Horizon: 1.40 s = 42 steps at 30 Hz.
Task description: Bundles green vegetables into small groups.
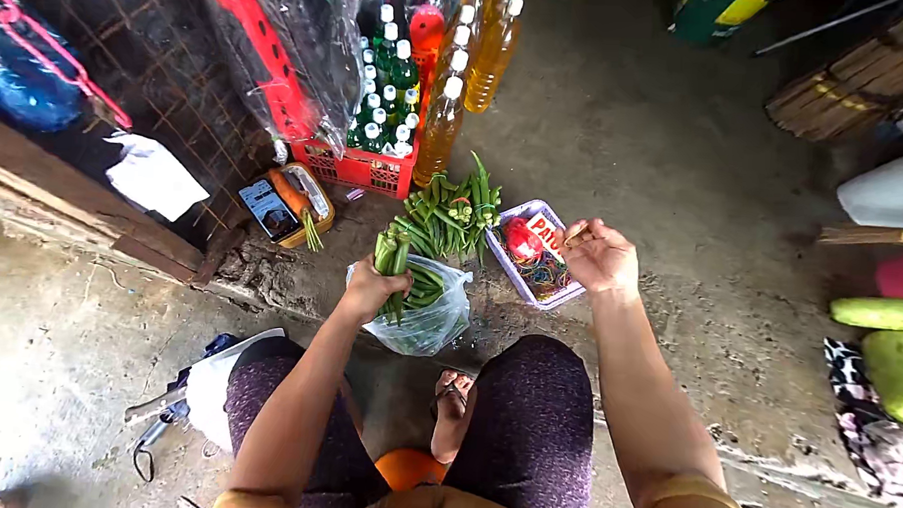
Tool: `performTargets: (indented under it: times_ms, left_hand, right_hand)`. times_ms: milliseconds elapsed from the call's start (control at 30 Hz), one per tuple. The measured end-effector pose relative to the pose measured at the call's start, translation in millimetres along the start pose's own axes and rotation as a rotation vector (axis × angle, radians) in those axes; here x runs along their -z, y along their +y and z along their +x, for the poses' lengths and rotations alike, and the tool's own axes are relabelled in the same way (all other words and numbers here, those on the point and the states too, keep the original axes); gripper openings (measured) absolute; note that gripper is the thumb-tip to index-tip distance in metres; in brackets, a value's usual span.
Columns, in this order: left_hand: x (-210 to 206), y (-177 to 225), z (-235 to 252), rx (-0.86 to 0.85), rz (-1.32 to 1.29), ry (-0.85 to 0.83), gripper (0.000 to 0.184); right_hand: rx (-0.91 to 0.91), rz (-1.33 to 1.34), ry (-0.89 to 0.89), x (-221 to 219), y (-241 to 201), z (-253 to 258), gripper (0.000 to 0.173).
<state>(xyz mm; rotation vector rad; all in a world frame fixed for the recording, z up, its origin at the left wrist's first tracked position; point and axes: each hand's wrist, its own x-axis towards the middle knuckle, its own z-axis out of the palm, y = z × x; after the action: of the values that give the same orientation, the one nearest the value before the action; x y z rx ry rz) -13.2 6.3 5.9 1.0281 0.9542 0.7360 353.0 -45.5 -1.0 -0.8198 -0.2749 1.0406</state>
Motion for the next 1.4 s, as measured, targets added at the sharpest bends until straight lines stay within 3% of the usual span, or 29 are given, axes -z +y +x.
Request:
performTargets:
  times_ms: [100,233,300,500,600,667,733,867,967,1033,1167,1200,1267,1333,1400]
  left_hand:
    - [0,1,-3,-0.015,-0.006,-0.005,0.026]
    - [6,3,-7,-0.060,-0.002,0.005,0.026]
    - [7,2,-7,-0.081,-0.004,0.010,0.027]
    - [12,7,-11,-0.101,-0.009,0.009,0.029]
    - [12,8,-10,-0.095,0.014,-0.001,0.032]
    - [11,7,-8,-0.103,0.087,0.005,0.037]
    - [12,7,-6,-0.097,0.308,0.020,0.047]
    - [5,15,-7,-0.039,0.868,0.002,0.057]
    - [-1,13,-8,-0.036,0.976,-0.096,0.062]
    - [3,13,-10,-0.057,0.910,-0.153,0.061]
    - [20,14,-15,-0.119,0.501,-0.200,0.049]
    - [23,13,-16,-0.136,0.362,-0.191,0.045]
    - [25,12,-16,-0.127,0.121,-0.131,0.038]
    - [22,15,-16,-0.087,-0.038,-0.060,0.031]
    - [18,15,-17,-0.024,-0.167,-0.010,0.027]
  right_hand:
    - [-0.135,-0.083,-0.136,-59,1,-30,0.046]
    - [-0.182,-0.330,-0.153,-112,21,-59,0.028]
    - [-0.179,-0.383,-0.123,-118,29,-59,0.022]
    - [-0.193,-0.232,-0.268,-111,31,-63,0.049]
    - [-0.162,-0.303,-0.395,-106,27,-68,0.047]
    - [-0.037,-0.603,-0.378,-114,28,-75,0.041]
    - [0.103,-1.071,-0.410,-127,31,-84,0.028]
    - [0.207,-1.776,-0.704,-163,52,-96,0.065]
    - [0.178,-2.097,-0.918,-185,79,-99,0.075]
    - [0.060,-2.049,-1.015,-185,88,-85,0.076]
    - [-0.423,-1.597,-1.007,-160,80,-60,0.077]
    - [-0.461,-1.554,-1.007,-156,77,-62,0.062]
    - [-0.282,-1.521,-1.098,-149,73,-84,0.033]
    - [0.124,-1.312,-1.304,-147,73,-119,0.023]
    - [0.397,-0.936,-1.345,-148,84,-147,0.021]
